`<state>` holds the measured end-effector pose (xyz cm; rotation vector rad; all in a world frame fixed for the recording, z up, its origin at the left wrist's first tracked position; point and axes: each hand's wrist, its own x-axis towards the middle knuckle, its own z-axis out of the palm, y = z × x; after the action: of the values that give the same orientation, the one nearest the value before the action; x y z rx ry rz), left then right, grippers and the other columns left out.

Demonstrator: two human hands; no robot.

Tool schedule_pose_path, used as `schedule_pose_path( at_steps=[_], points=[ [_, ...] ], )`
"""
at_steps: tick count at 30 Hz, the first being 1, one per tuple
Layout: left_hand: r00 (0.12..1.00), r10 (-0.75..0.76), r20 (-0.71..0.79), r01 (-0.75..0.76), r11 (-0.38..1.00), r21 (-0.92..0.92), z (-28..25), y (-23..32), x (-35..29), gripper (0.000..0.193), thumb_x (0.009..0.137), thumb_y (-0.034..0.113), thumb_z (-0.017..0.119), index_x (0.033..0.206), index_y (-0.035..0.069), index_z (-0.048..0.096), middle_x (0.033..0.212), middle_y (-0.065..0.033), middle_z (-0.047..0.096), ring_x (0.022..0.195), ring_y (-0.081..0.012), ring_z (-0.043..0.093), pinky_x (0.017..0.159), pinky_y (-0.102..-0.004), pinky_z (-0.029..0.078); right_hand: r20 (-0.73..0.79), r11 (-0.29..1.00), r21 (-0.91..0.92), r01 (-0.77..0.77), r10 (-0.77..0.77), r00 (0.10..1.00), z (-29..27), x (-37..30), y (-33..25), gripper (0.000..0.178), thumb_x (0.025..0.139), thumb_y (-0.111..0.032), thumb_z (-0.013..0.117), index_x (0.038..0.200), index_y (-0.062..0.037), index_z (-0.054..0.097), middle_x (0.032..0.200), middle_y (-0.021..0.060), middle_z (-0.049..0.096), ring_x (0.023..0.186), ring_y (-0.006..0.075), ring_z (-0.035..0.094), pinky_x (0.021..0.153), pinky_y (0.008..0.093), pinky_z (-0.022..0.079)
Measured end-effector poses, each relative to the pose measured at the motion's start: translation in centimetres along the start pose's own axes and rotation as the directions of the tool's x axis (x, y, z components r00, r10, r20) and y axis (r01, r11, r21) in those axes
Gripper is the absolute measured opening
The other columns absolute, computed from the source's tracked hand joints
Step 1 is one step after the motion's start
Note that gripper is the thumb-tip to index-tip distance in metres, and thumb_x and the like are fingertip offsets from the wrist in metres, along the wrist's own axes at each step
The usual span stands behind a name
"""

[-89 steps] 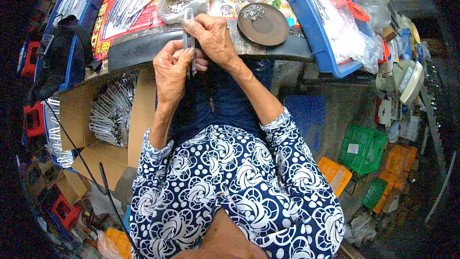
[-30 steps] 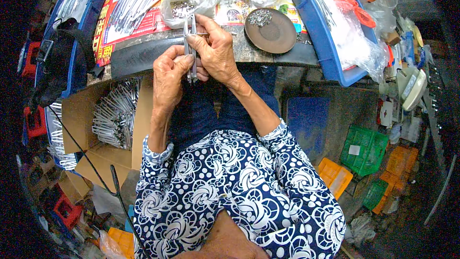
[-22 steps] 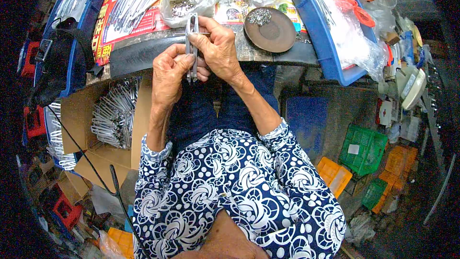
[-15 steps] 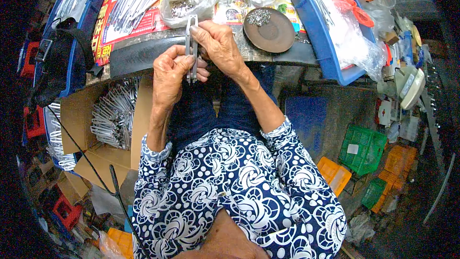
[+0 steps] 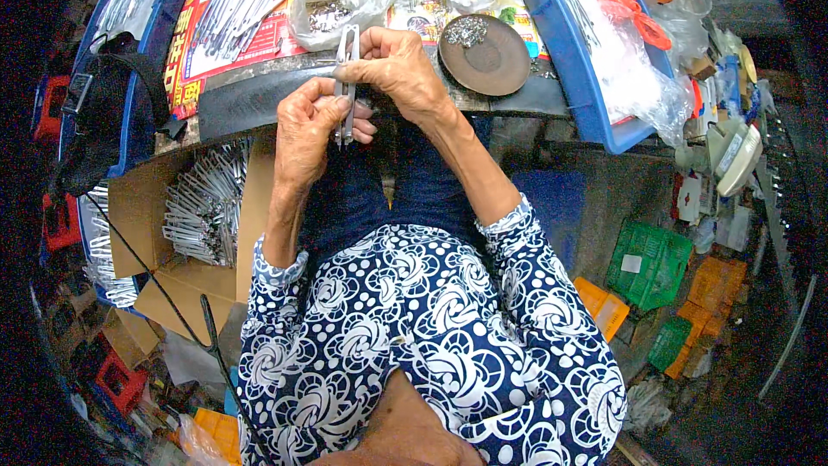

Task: The person assembles metal parts by picking up pins and inserting them into the joints of metal brackets by hand.

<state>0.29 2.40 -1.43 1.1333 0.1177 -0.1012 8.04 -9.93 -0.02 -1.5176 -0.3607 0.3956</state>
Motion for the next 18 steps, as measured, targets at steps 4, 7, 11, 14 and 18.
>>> schedule_pose_path(
  at_steps=[4, 7, 11, 14, 18],
  points=[
    [1.0, -0.008, -0.002, 0.008, 1.0, 0.019, -0.2, 0.2, 0.0, 0.015, 0.082, 0.005, 0.048, 0.09, -0.007, 0.047, 0.073, -0.0177, 0.059, 0.059, -0.0209, 0.06, 0.053, -0.0294, 0.053, 0.081, 0.992, 0.047, -0.117, 0.113, 0.99, -0.3, -0.4, -2.1, 0.023, 0.076, -0.023, 0.062, 0.071, -0.0017, 0.056, 0.058, -0.002, 0.05, 0.048, 0.0029, 0.04, 0.041, 0.0183, 0.03],
    [1.0, -0.007, 0.022, 0.007, 1.0, 0.029, -0.1, 0.3, 0.1, 0.016, 0.083, 0.005, 0.048, 0.091, -0.008, 0.047, 0.074, -0.0179, 0.059, 0.059, -0.021, 0.06, 0.054, -0.0293, 0.053, 0.134, 0.99, -0.005, -0.14, 0.139, 0.981, -0.9, -0.5, -1.6, 0.029, 0.079, -0.028, 0.059, 0.068, -0.0017, 0.055, 0.06, -0.0005, 0.052, 0.05, 0.0046, 0.043, 0.043, 0.0196, 0.033],
    [0.999, -0.009, 0.047, 0.008, 1.0, 0.023, 0.1, 0.0, 0.3, 0.016, 0.083, 0.006, 0.048, 0.092, -0.008, 0.047, 0.075, -0.0181, 0.059, 0.059, -0.0212, 0.061, 0.054, -0.0289, 0.053, 0.102, 0.986, 0.055, -0.157, 0.151, 0.983, -1.1, -0.3, -0.7, 0.024, 0.077, -0.025, 0.062, 0.068, -0.0029, 0.057, 0.059, -0.0018, 0.051, 0.049, 0.0042, 0.042, 0.043, 0.0186, 0.03],
    [0.997, -0.016, 0.072, 0.015, 1.0, 0.012, 0.3, 0.3, 0.3, 0.017, 0.083, 0.006, 0.048, 0.092, -0.008, 0.047, 0.075, -0.0181, 0.059, 0.059, -0.0211, 0.061, 0.055, -0.0288, 0.053, 0.074, 0.982, 0.139, -0.125, 0.115, 0.991, -1.1, -0.2, -0.6, 0.018, 0.07, -0.017, 0.068, 0.071, -0.0023, 0.059, 0.059, -0.0022, 0.052, 0.05, 0.004, 0.043, 0.043, 0.0187, 0.031],
    [0.995, -0.018, 0.093, 0.019, 1.0, -0.011, 0.0, 0.2, 0.4, 0.018, 0.083, 0.007, 0.049, 0.094, -0.007, 0.047, 0.076, -0.0177, 0.059, 0.06, -0.021, 0.061, 0.056, -0.0289, 0.053, 0.108, 0.988, 0.047, -0.15, 0.144, 0.984, -1.7, -0.1, -0.5, 0.022, 0.069, -0.022, 0.069, 0.072, -0.0022, 0.058, 0.06, -0.0021, 0.051, 0.05, 0.0034, 0.042, 0.042, 0.0172, 0.03]
  ],
)
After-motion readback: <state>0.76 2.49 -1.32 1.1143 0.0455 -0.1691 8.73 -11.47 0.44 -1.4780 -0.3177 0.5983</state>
